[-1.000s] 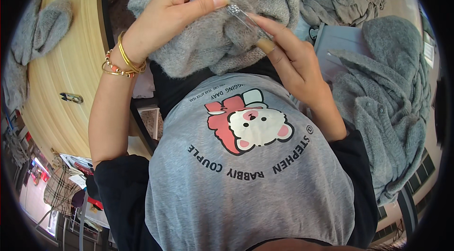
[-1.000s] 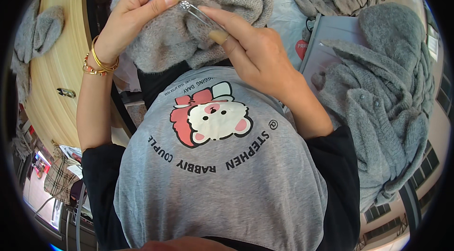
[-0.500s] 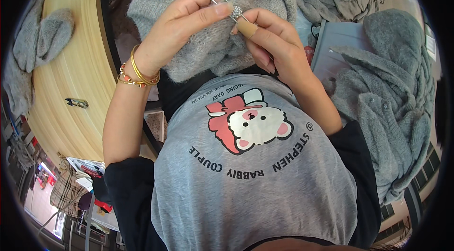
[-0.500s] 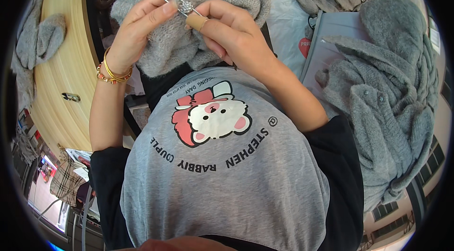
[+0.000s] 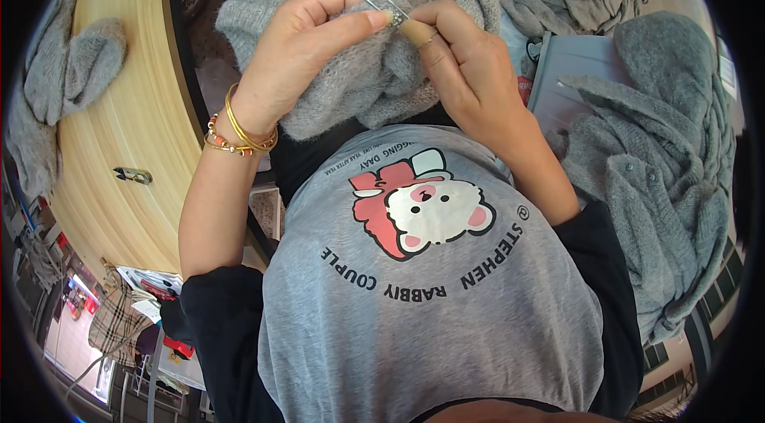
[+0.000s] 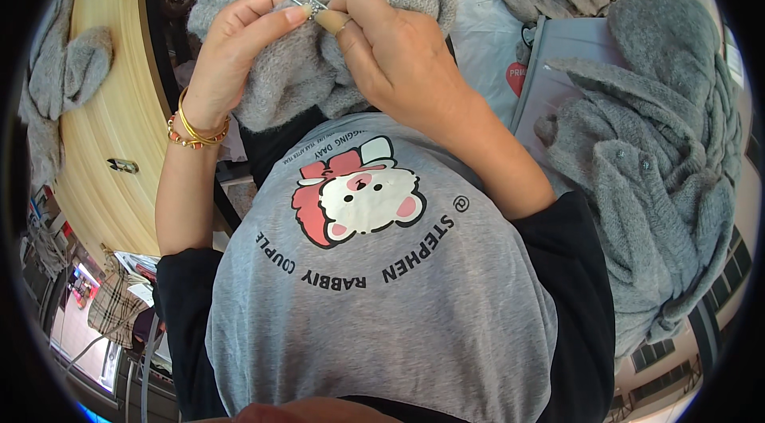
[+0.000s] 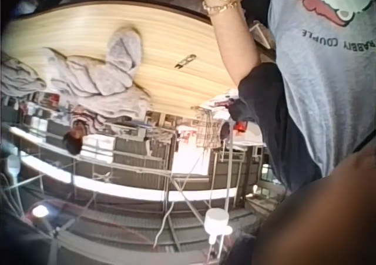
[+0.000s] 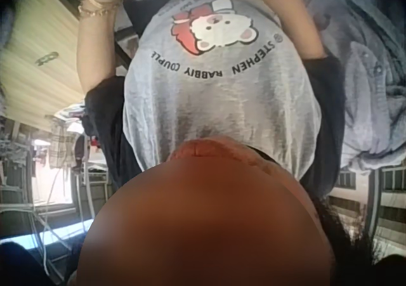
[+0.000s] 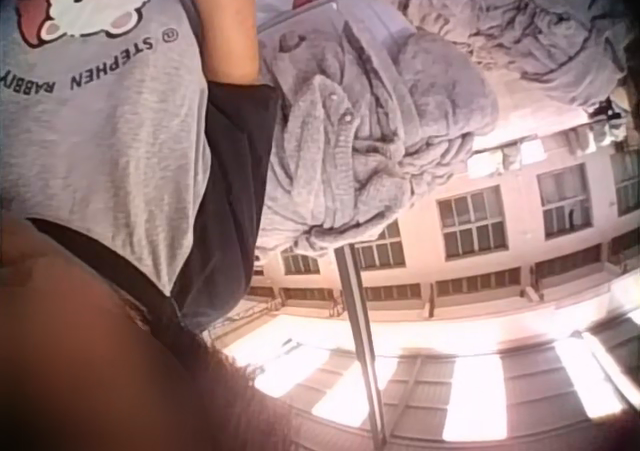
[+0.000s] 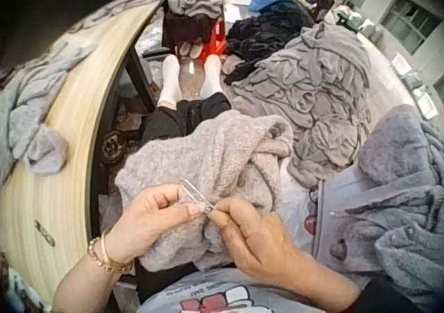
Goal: Removing metal pins or clips from a grey garment using a hook tool.
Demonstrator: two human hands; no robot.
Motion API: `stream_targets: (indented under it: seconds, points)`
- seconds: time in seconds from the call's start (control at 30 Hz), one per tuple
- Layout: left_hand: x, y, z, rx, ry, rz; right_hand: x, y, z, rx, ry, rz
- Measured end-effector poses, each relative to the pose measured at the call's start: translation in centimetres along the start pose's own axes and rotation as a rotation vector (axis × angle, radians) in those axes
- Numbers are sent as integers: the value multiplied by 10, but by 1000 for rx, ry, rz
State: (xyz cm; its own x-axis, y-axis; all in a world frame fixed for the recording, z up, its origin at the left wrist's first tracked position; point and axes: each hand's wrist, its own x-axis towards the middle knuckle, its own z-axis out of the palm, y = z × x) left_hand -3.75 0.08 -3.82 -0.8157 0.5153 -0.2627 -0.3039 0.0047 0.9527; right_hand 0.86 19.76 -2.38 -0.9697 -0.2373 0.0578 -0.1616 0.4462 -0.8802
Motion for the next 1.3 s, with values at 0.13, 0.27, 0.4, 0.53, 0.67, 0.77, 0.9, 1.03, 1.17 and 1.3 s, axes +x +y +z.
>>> stream_targets:
  seconds: [0.13,0.27,0.4,0.53,0.67,0.77,0.9,1.03,1.17,1.3]
  points:
    - [0,-3,4,-102,40,-23,-3,1,3,-257,17,-123]
    - [-7,6,-1,-89,32,-5,-7,2,2,-220,31,-176]
    - [-20,17,-37,63,-2,-111,-18,4,1,-63,-112,-137]
    - [-15,32,-41,721,203,-110,-32,18,-1,175,-56,19]
    - [1,41,-17,1232,338,425,-38,20,-6,443,23,239]
    - [12,52,11,1302,231,795,-37,20,-8,593,93,304]
    - [24,63,35,1302,-242,302,-40,20,-14,710,193,430]
    - [30,26,15,1429,-294,591,-41,18,-16,693,173,429]
    - [31,35,-5,1264,-394,505,-39,15,-15,680,111,420]
    - [21,61,-5,957,-385,223,-25,14,-10,734,2,427]
